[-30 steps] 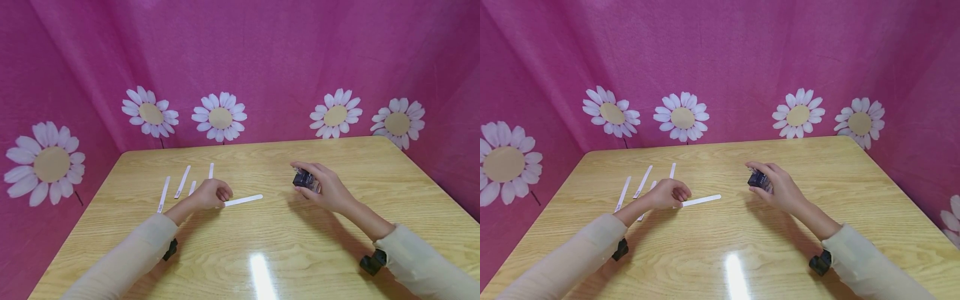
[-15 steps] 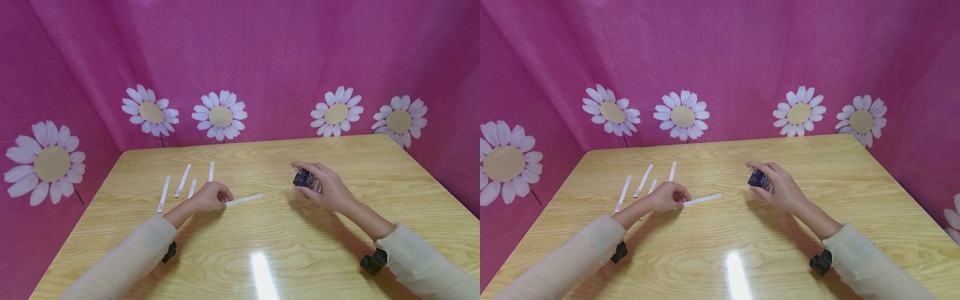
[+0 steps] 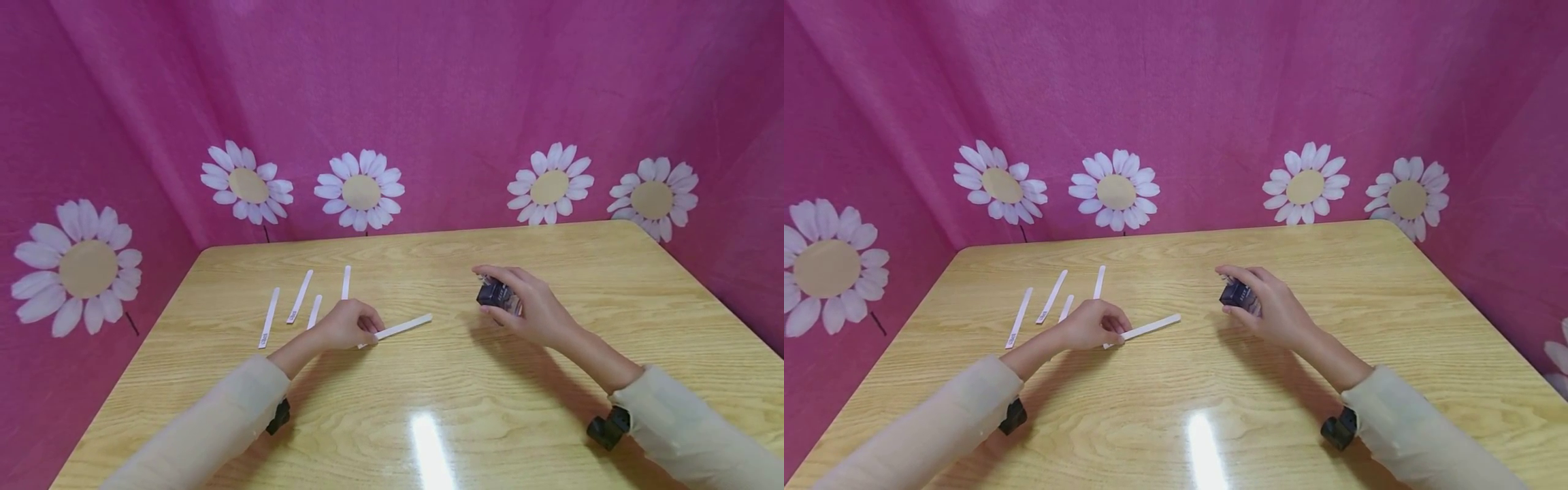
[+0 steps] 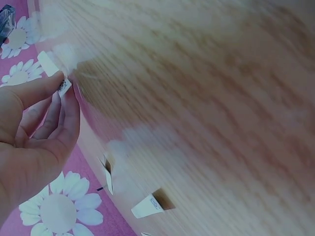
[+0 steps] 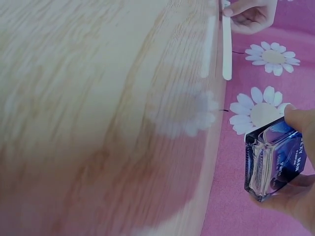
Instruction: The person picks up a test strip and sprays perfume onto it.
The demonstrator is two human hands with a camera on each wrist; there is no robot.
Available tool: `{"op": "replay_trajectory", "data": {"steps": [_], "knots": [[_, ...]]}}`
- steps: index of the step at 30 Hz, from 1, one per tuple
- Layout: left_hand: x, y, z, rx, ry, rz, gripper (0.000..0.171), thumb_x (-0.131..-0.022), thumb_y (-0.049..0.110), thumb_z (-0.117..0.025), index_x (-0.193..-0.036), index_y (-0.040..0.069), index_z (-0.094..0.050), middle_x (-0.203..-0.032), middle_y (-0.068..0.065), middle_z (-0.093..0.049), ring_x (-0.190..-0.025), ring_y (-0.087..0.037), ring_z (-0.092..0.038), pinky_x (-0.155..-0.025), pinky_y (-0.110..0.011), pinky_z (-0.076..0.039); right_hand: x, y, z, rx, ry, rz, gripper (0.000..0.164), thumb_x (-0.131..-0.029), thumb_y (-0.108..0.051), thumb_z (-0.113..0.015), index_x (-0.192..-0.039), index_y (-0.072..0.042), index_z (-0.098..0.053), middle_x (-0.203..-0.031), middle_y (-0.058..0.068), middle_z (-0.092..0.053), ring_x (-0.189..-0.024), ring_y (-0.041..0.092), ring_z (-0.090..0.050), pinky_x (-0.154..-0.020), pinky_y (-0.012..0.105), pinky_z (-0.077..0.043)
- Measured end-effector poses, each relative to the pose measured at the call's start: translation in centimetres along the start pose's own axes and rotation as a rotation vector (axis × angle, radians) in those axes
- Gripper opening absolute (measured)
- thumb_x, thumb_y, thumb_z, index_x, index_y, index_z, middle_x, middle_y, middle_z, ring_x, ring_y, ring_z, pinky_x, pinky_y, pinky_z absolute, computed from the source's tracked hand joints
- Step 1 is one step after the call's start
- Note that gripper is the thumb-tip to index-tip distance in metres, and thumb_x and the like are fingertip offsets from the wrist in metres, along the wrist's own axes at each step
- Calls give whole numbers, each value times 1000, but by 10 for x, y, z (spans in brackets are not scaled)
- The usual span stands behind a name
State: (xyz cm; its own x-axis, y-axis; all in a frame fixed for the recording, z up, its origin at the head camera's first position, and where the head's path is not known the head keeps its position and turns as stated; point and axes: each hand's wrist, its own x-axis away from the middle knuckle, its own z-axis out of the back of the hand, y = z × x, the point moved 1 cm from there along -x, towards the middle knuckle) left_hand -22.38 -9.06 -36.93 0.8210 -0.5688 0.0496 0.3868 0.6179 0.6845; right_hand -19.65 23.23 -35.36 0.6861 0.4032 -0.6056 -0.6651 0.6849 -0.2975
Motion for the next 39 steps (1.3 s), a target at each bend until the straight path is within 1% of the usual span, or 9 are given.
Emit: {"op": "replay_trajectory", "data": {"steps": [3,6,10,13,18,21,25,31,39], "knots": [[0,0,0,25,-6,21,10,-80,-1,-71,-90,-3,-71,-81,-13,-72,-72,-6,-62,-62,-15,-51,-1,0,-1,-4,-2,5,63,-75,-12,-80,-133,-19,-55,-121,9,-66,-97,19,-61,-61,25,-50],[-1,0,-1,61,-5,54,10,-80,0,-72,-90,-2,-71,-82,-13,-73,-73,-5,-62,-61,-16,-50,-3,-1,-1,-8,-5,10,63,-75,-11,-81,-133,-19,-55,-120,9,-65,-96,18,-60,-59,23,-47],[-1,1,1,127,7,90,13,-81,2,-73,-93,-2,-71,-85,-15,-73,-73,-4,-62,-62,-17,-51,-6,-3,-2,-11,-17,6,63,-77,-12,-80,-134,-20,-55,-121,8,-65,-106,21,-61,-73,34,-51],[0,3,2,166,15,123,15,-81,4,-73,-96,-2,-71,-87,-14,-74,-73,-4,-64,-63,-19,-52,-8,-4,-3,-18,-28,10,63,-77,-12,-79,-134,-20,-54,-121,7,-64,-108,22,-61,-75,37,-52],[-1,5,4,235,31,197,20,-81,6,-74,-100,0,-71,-92,-14,-75,-75,-6,-66,-65,-21,-55,-11,-7,-5,-31,-49,11,62,-78,-13,-79,-135,-20,-54,-122,9,-63,-95,17,-58,-61,25,-47],[-2,5,5,279,38,220,23,-81,6,-74,-102,-1,-70,-91,-13,-75,-73,-4,-66,-65,-21,-54,-14,-9,-6,-34,-64,4,61,-79,-15,-79,-135,-22,-54,-121,9,-63,-91,15,-56,-59,22,-44],[-4,6,5,335,41,248,25,-81,6,-74,-104,-2,-69,-90,-13,-75,-69,-2,-64,-63,-19,-52,-19,-14,-8,-40,-77,4,60,-79,-17,-78,-134,-21,-54,-119,10,-63,-99,19,-59,-67,29,-48],[-5,11,4,397,46,278,25,-82,5,-73,-105,-3,-69,-93,-15,-75,-67,-2,-63,-65,-19,-53,-28,-20,-11,-59,-116,-4,59,-81,-18,-77,-134,-22,-53,-120,12,-63,-106,26,-61,-79,42,-55],[-6,18,3,423,39,296,25,-82,4,-73,-106,-4,-69,-95,-16,-75,-69,-2,-63,-66,-20,-55,-36,-27,-17,-65,-144,7,57,-78,-17,-79,-130,-21,-55,-116,13,-64,-104,27,-61,-83,45,-55]]}}
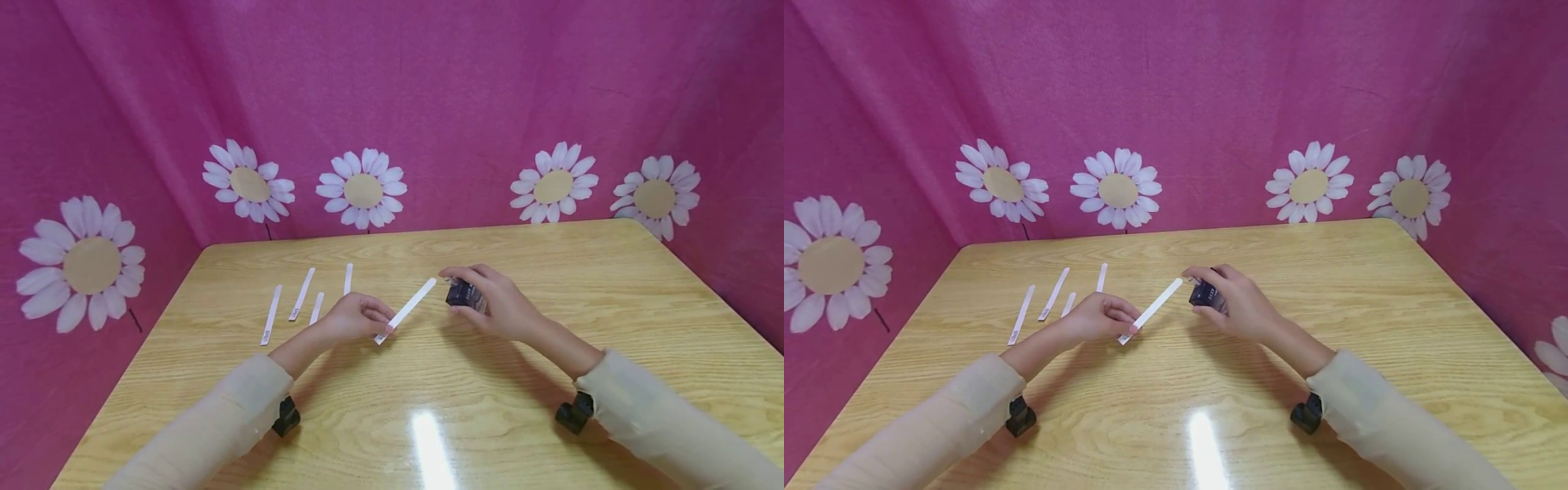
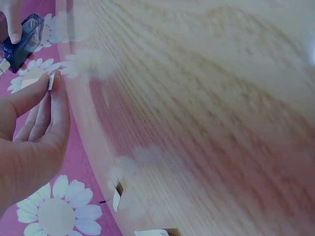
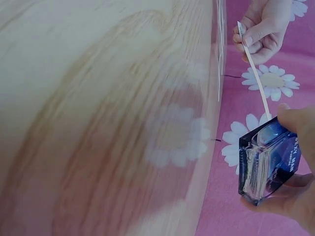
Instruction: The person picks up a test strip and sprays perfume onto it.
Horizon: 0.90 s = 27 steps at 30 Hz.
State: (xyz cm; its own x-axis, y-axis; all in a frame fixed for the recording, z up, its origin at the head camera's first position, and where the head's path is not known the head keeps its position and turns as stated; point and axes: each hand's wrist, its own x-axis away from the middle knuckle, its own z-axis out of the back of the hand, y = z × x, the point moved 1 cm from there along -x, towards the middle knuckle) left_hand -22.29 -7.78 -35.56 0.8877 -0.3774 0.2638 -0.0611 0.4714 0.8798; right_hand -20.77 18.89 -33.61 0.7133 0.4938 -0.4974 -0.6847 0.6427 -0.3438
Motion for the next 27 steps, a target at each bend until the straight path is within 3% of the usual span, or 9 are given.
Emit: {"op": "replay_trajectory", "data": {"steps": [7,16,22,27], "knots": [[2,3,0,0,-1,-5,24,-82,4,-73,-105,-4,-69,-94,-16,-75,-69,-2,-63,-66,-20,-54,-2,-4,-2,-3,-26,-16,53,-79,-21,-79,-127,-20,-57,-115,13,-66,-104,28,-63,-84,45,-55],[4,3,2,-26,19,-14,22,-82,4,-72,-103,-3,-70,-93,-16,-75,-69,-3,-63,-69,-26,-58,-1,-6,-2,5,-16,-51,57,-80,-25,-78,-133,-24,-55,-114,13,-65,-95,22,-62,-73,35,-53],[3,1,2,6,7,7,22,-84,3,-71,-104,-3,-69,-94,-16,-75,-72,-5,-66,-70,-24,-58,-1,-10,-3,72,6,-59,53,-79,-24,-79,-127,-20,-58,-111,17,-66,-79,20,-64,-63,29,-53],[5,-1,4,41,-4,20,23,-85,3,-69,-107,-5,-67,-95,-18,-74,-76,-9,-70,-72,-26,-59,-1,-10,-2,77,31,-66,52,-78,-24,-80,-125,-19,-59,-109,15,-68,-78,19,-63,-61,27,-53]]}}
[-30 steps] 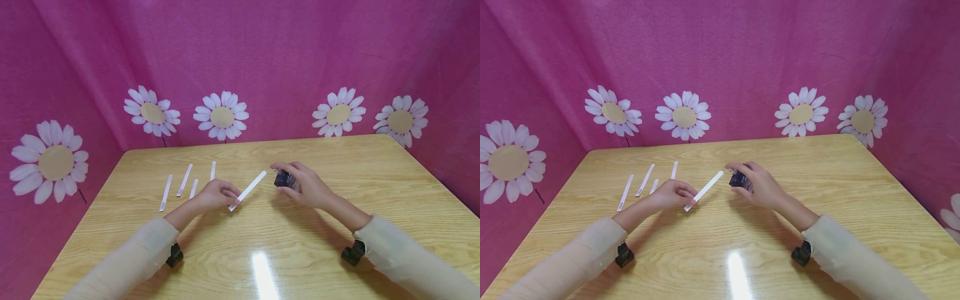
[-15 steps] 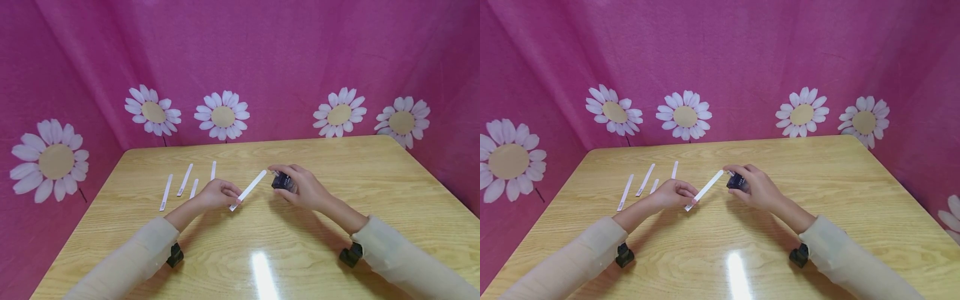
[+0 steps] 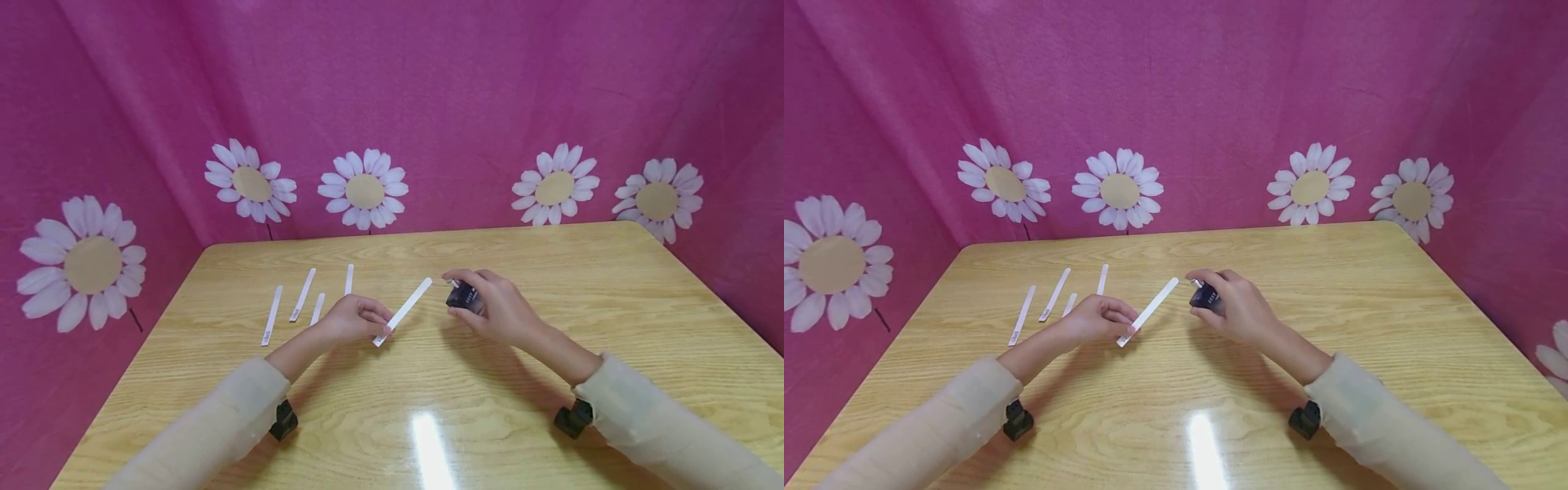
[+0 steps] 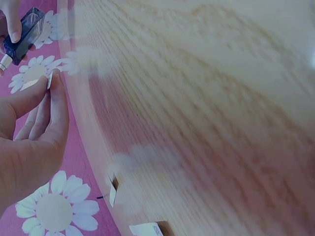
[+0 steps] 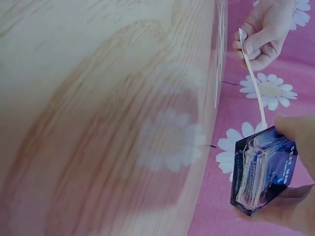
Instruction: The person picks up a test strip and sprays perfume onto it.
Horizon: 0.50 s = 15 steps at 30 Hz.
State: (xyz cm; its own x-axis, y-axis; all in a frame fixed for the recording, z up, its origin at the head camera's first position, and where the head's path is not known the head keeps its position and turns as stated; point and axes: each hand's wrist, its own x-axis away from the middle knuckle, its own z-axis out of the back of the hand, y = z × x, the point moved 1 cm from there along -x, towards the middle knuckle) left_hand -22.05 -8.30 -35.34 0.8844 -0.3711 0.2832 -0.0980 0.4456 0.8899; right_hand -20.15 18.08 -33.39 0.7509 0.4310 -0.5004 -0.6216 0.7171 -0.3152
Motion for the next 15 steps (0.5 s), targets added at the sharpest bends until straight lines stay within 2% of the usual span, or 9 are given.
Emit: {"op": "replay_trajectory", "data": {"steps": [6,10,15], "knots": [[3,-4,3,-1,10,-1,24,-86,4,-69,-107,-6,-66,-94,-18,-75,-74,-9,-69,-70,-26,-58,2,7,3,-50,-30,-25,54,-79,-22,-79,-129,-23,-57,-110,12,-64,-77,15,-57,-58,22,-48],[6,-7,6,13,15,5,24,-85,4,-69,-107,-6,-65,-93,-18,-75,-73,-8,-68,-69,-25,-58,5,15,5,-91,-59,-36,55,-80,-20,-78,-130,-22,-55,-112,13,-63,-64,10,-51,-49,18,-46],[11,-12,11,26,44,33,25,-85,4,-68,-107,-6,-65,-90,-15,-75,-70,-6,-66,-68,-22,-55,9,26,6,-95,-53,-37,56,-79,-19,-79,-129,-21,-55,-113,14,-63,-68,13,-50,-48,19,-43]]}}
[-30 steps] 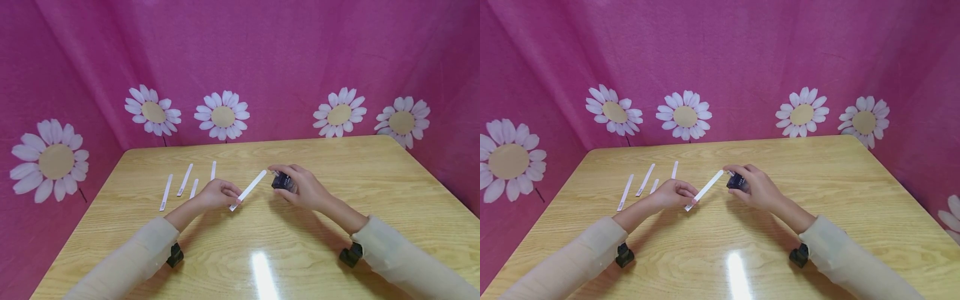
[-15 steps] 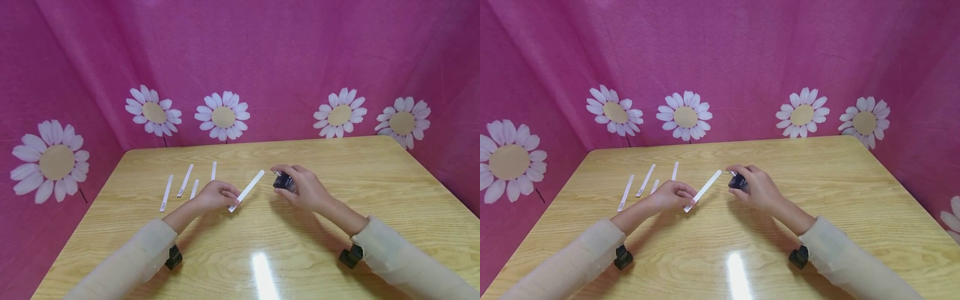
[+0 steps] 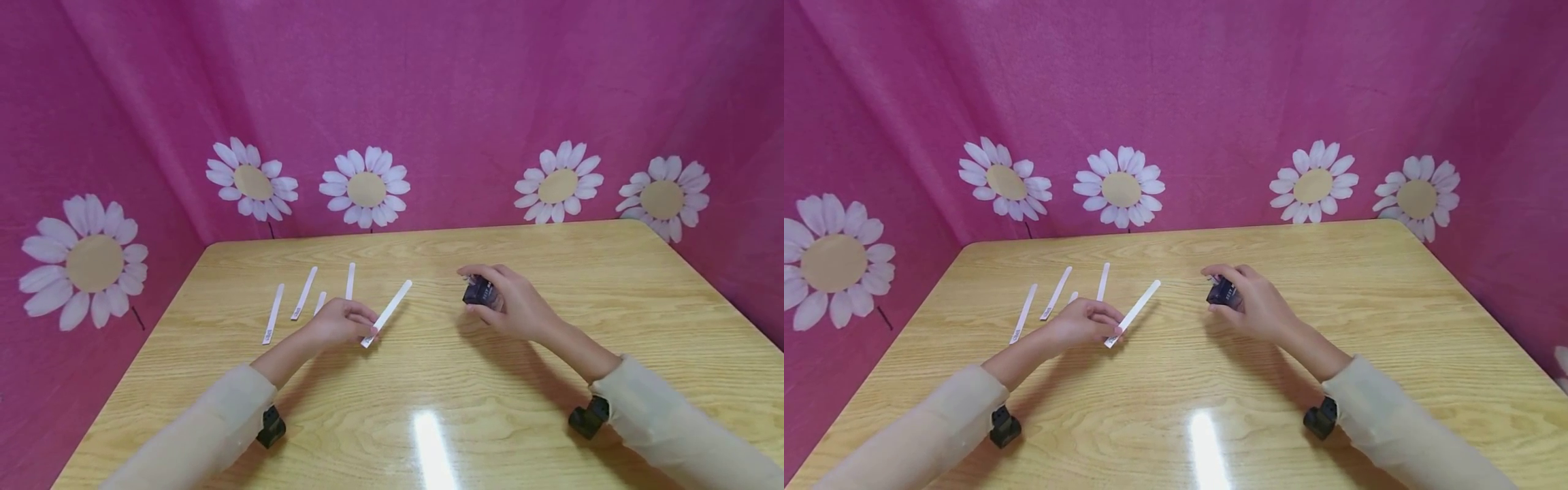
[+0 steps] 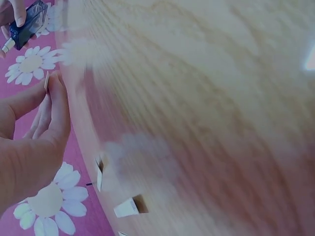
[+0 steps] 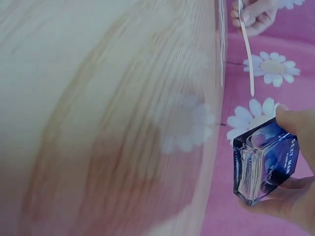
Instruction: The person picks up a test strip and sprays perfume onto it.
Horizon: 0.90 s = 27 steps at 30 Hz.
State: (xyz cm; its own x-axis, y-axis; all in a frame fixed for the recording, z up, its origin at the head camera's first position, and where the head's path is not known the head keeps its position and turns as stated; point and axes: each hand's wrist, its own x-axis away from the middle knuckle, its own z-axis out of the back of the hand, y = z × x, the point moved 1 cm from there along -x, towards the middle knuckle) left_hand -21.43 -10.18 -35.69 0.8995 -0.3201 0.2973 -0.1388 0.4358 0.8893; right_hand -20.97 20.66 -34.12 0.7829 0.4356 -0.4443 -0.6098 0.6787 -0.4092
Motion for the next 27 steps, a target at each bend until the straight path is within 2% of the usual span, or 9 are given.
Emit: {"op": "replay_trajectory", "data": {"steps": [4,8,11,16,22,27], "knots": [[1,-4,2,48,44,39,25,-85,2,-68,-107,-8,-64,-89,-16,-75,-71,-8,-67,-72,-25,-58,1,9,4,12,20,-13,55,-79,-18,-79,-128,-20,-55,-113,13,-63,-82,19,-55,-57,26,-45],[0,-10,2,106,94,76,26,-84,-1,-67,-108,-12,-63,-92,-20,-74,-74,-11,-69,-79,-30,-60,0,18,5,-11,60,-4,55,-79,-11,-78,-128,-15,-54,-118,13,-62,-98,24,-58,-75,38,-50],[-1,-14,2,108,130,96,27,-83,-1,-68,-107,-12,-63,-91,-18,-74,-73,-10,-68,-81,-31,-60,0,27,5,-35,102,11,55,-78,-5,-77,-128,-9,-54,-122,14,-61,-105,24,-57,-83,40,-48],[-1,-16,0,100,178,124,25,-83,1,-69,-105,-11,-65,-93,-15,-73,-73,-8,-65,-79,-29,-59,1,38,5,-70,145,-13,56,-78,-2,-76,-129,-7,-52,-124,15,-61,-96,17,-54,-72,29,-48],[-1,-13,-1,137,209,174,24,-85,0,-69,-106,-10,-66,-100,-18,-71,-72,-7,-66,-77,-24,-59,1,48,7,-118,169,-61,54,-79,-1,-75,-129,-6,-54,-125,17,-61,-85,13,-55,-62,24,-53],[0,-8,-1,117,227,216,21,-87,3,-67,-105,-9,-66,-94,-14,-71,-70,-7,-63,-75,-22,-59,2,55,10,-183,166,-157,51,-82,-5,-74,-129,-7,-56,-127,17,-60,-83,-3,-57,-57,18,-52]]}}
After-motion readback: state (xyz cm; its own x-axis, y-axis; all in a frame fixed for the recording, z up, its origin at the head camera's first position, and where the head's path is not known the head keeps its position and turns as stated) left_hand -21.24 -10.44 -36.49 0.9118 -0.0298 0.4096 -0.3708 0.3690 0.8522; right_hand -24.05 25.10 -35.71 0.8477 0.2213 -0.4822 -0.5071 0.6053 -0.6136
